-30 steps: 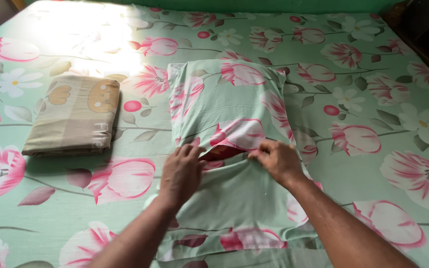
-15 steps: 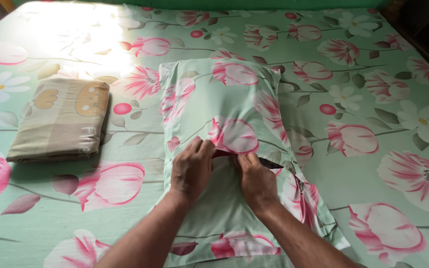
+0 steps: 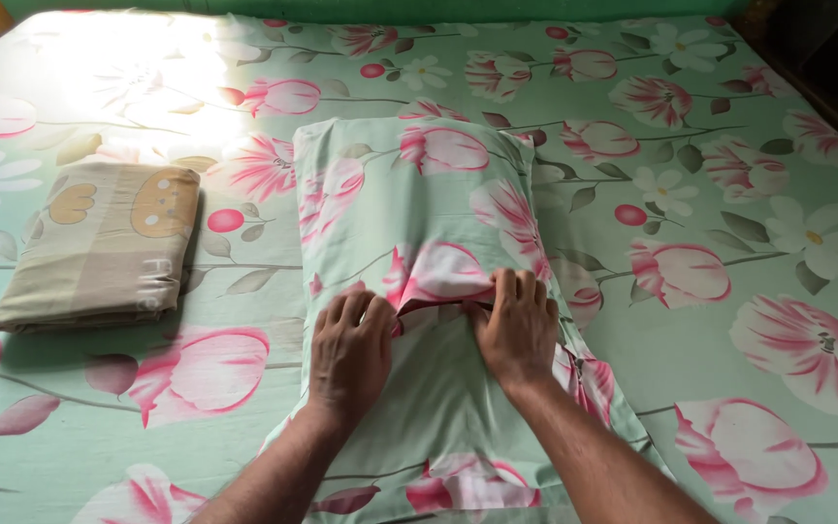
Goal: Replacing the case on a pillow and smoothing it out on a bed.
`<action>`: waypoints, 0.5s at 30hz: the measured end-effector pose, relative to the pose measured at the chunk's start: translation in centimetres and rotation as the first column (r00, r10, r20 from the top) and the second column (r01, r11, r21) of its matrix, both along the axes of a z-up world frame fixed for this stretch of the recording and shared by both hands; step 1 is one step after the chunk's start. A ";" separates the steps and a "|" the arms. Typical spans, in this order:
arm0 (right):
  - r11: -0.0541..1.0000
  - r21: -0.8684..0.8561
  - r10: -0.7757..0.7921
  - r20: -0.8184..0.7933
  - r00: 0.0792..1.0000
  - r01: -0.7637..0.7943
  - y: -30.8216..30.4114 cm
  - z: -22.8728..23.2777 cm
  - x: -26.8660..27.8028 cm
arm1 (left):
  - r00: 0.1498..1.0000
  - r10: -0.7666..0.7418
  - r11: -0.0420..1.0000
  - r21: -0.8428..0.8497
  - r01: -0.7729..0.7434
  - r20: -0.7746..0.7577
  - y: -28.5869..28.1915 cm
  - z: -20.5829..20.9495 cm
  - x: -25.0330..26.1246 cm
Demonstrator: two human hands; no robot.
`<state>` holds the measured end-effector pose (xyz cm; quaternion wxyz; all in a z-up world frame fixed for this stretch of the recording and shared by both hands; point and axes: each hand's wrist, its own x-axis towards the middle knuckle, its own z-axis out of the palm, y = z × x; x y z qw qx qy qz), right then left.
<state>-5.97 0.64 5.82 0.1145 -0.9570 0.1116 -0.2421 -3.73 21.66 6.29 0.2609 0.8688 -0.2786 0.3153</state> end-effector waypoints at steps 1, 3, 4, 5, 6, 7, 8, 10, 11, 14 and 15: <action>1.000 0.000 -0.003 0.000 1.000 0.003 -1.1 -0.7 0.9 | 1.000 -0.003 1.000 0.000 0.003 0.000 -0.4 0.0 0.2; 0.989 -0.135 -0.053 0.024 0.998 0.056 -3.4 -2.0 2.5 | 0.994 -0.074 0.994 -0.081 0.067 -0.077 -1.0 0.1 0.6; 0.989 -0.137 -0.056 0.025 0.998 0.059 -5.0 -1.9 2.7 | 0.994 -0.077 0.994 -0.083 0.070 -0.076 -0.8 -0.4 1.1; 0.977 -0.176 -0.131 -0.066 0.989 0.118 -6.5 -1.8 2.9 | 0.998 -0.050 0.995 -0.085 0.047 -0.033 -0.6 -0.9 1.6; 0.960 -0.219 -0.209 -0.154 0.966 0.173 -8.0 -1.6 3.0 | 1.000 -0.023 0.996 -0.086 0.023 0.010 -0.3 -1.4 2.1; 0.960 -0.220 -0.212 -0.153 0.965 0.176 -9.2 -1.6 2.3 | 1.000 -0.026 0.996 -0.087 0.027 0.010 0.4 -1.7 2.3; 0.954 -0.212 -0.259 -0.231 0.938 0.211 -10.4 -1.7 1.4 | 0.999 -0.031 1.000 0.002 0.030 0.025 1.1 -2.1 2.2; 0.946 -0.209 -0.305 -0.307 0.901 0.249 -12.1 -2.0 -0.4 | 0.999 -0.038 0.995 0.089 0.035 0.039 2.3 -2.9 2.1; 0.942 -0.204 -0.328 -0.401 0.855 0.266 -12.6 -2.3 -1.4 | 1.000 0.016 0.981 0.192 -0.012 -0.020 2.7 -3.4 2.0; 0.942 -0.152 -0.336 -0.490 0.804 0.301 -13.8 -4.2 -3.4 | 0.967 0.222 0.931 0.323 -0.172 -0.124 3.9 -3.9 1.8; 0.943 -0.104 -0.325 -0.490 0.809 0.316 -14.2 -4.9 -4.0 | 0.916 0.363 0.891 0.353 -0.287 -0.171 4.2 -4.0 1.7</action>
